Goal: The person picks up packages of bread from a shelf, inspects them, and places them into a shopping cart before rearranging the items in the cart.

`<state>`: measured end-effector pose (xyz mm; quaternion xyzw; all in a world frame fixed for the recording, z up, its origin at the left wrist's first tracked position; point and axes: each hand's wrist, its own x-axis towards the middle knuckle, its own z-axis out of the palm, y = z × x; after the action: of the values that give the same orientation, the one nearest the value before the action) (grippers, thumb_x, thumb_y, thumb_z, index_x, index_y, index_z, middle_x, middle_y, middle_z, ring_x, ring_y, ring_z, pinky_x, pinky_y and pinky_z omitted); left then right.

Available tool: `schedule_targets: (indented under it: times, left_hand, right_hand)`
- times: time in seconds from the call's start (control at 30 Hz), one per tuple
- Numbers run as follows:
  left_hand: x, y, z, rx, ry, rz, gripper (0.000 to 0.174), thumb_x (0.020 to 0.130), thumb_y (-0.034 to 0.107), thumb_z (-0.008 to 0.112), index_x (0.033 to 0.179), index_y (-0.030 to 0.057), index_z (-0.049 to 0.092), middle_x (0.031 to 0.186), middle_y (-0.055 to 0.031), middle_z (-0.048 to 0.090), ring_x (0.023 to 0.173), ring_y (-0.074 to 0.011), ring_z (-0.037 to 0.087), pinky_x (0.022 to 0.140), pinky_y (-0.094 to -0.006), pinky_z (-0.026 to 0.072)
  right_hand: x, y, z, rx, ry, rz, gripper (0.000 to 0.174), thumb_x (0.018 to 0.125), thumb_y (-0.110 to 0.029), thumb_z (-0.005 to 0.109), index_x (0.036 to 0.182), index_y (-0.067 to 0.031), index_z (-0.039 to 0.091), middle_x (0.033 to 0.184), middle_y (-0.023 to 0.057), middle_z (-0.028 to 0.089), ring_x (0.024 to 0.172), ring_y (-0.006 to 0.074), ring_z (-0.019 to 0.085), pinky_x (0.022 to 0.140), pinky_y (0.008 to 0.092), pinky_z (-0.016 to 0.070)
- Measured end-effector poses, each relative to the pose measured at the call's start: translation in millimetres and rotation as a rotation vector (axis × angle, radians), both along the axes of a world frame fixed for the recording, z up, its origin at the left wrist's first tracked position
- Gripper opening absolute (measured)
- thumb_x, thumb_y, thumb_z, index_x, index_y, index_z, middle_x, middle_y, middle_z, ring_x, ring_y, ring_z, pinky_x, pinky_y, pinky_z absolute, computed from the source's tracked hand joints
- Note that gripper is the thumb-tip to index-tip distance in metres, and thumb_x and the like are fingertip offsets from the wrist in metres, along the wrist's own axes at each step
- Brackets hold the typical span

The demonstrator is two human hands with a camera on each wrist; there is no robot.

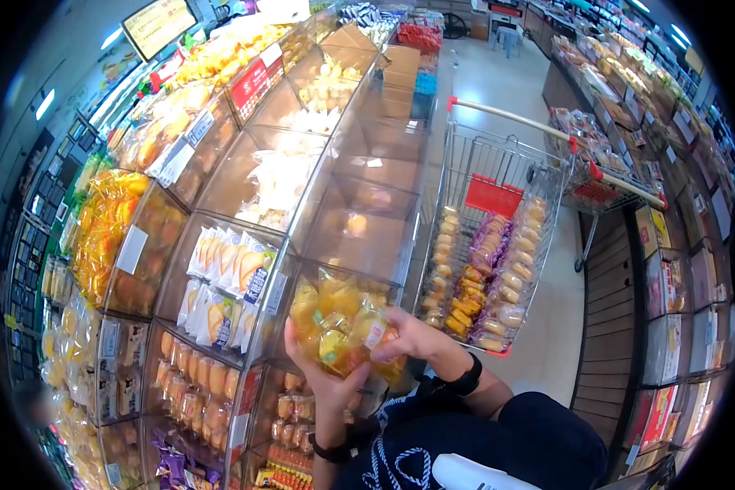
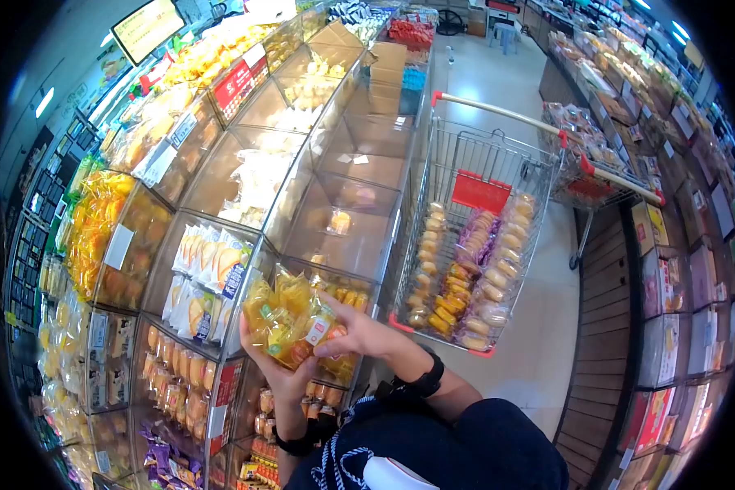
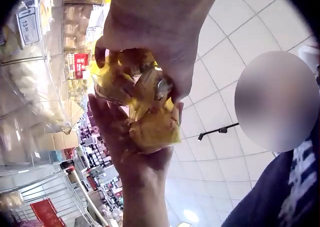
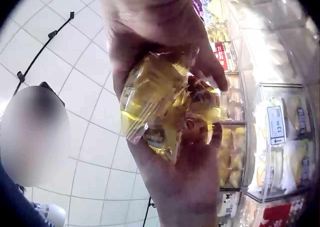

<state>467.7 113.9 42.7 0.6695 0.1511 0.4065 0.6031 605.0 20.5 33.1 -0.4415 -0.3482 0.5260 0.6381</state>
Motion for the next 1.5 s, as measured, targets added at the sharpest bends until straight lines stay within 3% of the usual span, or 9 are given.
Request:
schedule_targets:
  times: [0.33,0.43,0.63,0.73,0.83,1.07,1.3,1.4,1.5]
  left_hand:
    - [35.1,-2.8,-14.5,-0.069,0.033,0.015,0.103,0.059,0.017,0.073,0.135,0.0063,0.004,0.13,-0.0125,0.024,0.119,-0.025,0.032,0.098,-0.0371,0.0301]
    - [44.5,-4.8,-10.5,-0.043,0.03,0.028,0.101,0.06,0.017,0.073,0.135,0.0062,0.005,0.13,-0.0128,0.025,0.119,-0.0253,0.033,0.098,-0.0373,0.0303]
    - [51.3,-9.2,-9.0,-0.074,0.005,0.044,0.1,0.061,0.014,0.072,0.135,0.006,0.006,0.131,-0.0134,0.026,0.12,-0.0255,0.033,0.098,-0.0369,0.0307]
    - [48.0,-8.7,-14.6,-0.079,0.007,0.048,0.101,0.061,0.012,0.072,0.135,0.0061,0.005,0.132,-0.0139,0.024,0.12,-0.0255,0.033,0.098,-0.0368,0.0309]
    - [44.1,-8.8,-19.9,-0.078,-0.009,0.032,0.103,0.06,0.01,0.074,0.135,0.0061,0.004,0.133,-0.0141,0.023,0.12,-0.0253,0.033,0.098,-0.0371,0.031]
    - [41.5,-8.2,-12.2,-0.164,-0.076,0.011,0.108,0.055,0.019,0.079,0.134,0.0068,0.006,0.13,-0.0123,0.026,0.118,-0.0253,0.034,0.096,-0.0376,0.0335]
    - [31.6,-1.2,-14.7,-0.075,-0.01,0.064,0.11,0.053,0.021,0.08,0.133,0.0049,0.007,0.128,-0.0119,0.027,0.118,-0.0256,0.035,0.096,-0.0379,0.0336]
    - [28.9,-0.6,-12.1,-0.074,-0.055,0.017,0.11,0.054,0.02,0.079,0.134,0.0051,0.005,0.129,-0.0123,0.026,0.118,-0.025,0.034,0.096,-0.038,0.0331]
    - [30.2,-1.8,-3.2,0.0,0.007,0.099,0.089,0.07,0.02,0.071,0.134,0.0056,0.011,0.128,-0.011,0.032,0.116,-0.0236,0.038,0.094,-0.0382,0.0365]
  right_hand:
    - [29.9,-6.1,3.3,0.031,-0.137,-0.141,0.065,0.068,-0.02,0.073,0.121,0.0015,0.041,0.096,0.0049,0.057,0.089,0.0128,0.05,0.082,0.0268,0.0404]
    - [35.2,-9.4,20.6,0.0,-0.031,-0.129,0.062,0.068,-0.021,0.073,0.118,0.0014,0.044,0.109,0.0083,0.05,0.099,0.015,0.046,0.086,0.0279,0.0375]
    - [40.8,-6.9,3.3,0.129,-0.358,-0.238,0.066,0.064,-0.022,0.073,0.118,0.0015,0.043,0.124,0.0108,0.029,0.114,0.019,0.032,0.095,0.0293,0.0275]
    - [39.0,-6.9,0.5,0.116,-0.411,-0.287,0.067,0.062,-0.022,0.074,0.117,0.0016,0.043,0.115,0.0103,0.035,0.11,0.0193,0.036,0.094,0.0289,0.0287]
    - [35.1,-8.4,7.4,0.079,-0.082,-0.261,0.067,0.061,-0.021,0.076,0.115,0.0017,0.045,0.111,0.0097,0.038,0.107,0.0196,0.039,0.093,0.0287,0.0302]
    - [37.1,-15.2,10.5,0.154,-0.334,-0.24,0.063,0.06,-0.018,0.076,0.113,0.0004,0.047,0.107,0.0085,0.052,0.1,0.0159,0.048,0.088,0.0286,0.0367]
    - [26.3,-9.8,4.8,0.138,-0.113,-0.199,0.064,0.061,-0.009,0.076,0.117,-0.0001,0.047,0.106,0.0051,0.055,0.096,0.0117,0.05,0.085,0.0262,0.0393]
    - [24.2,-11.8,10.4,0.068,-0.066,-0.166,0.064,0.062,-0.007,0.075,0.118,0.0006,0.046,0.107,0.0048,0.055,0.096,0.0109,0.049,0.085,0.0261,0.0394]
    - [25.3,-7.6,11.5,0.104,-0.055,-0.13,0.061,0.062,-0.007,0.075,0.116,0.0003,0.048,0.104,0.0044,0.055,0.094,0.011,0.05,0.085,0.026,0.0396]
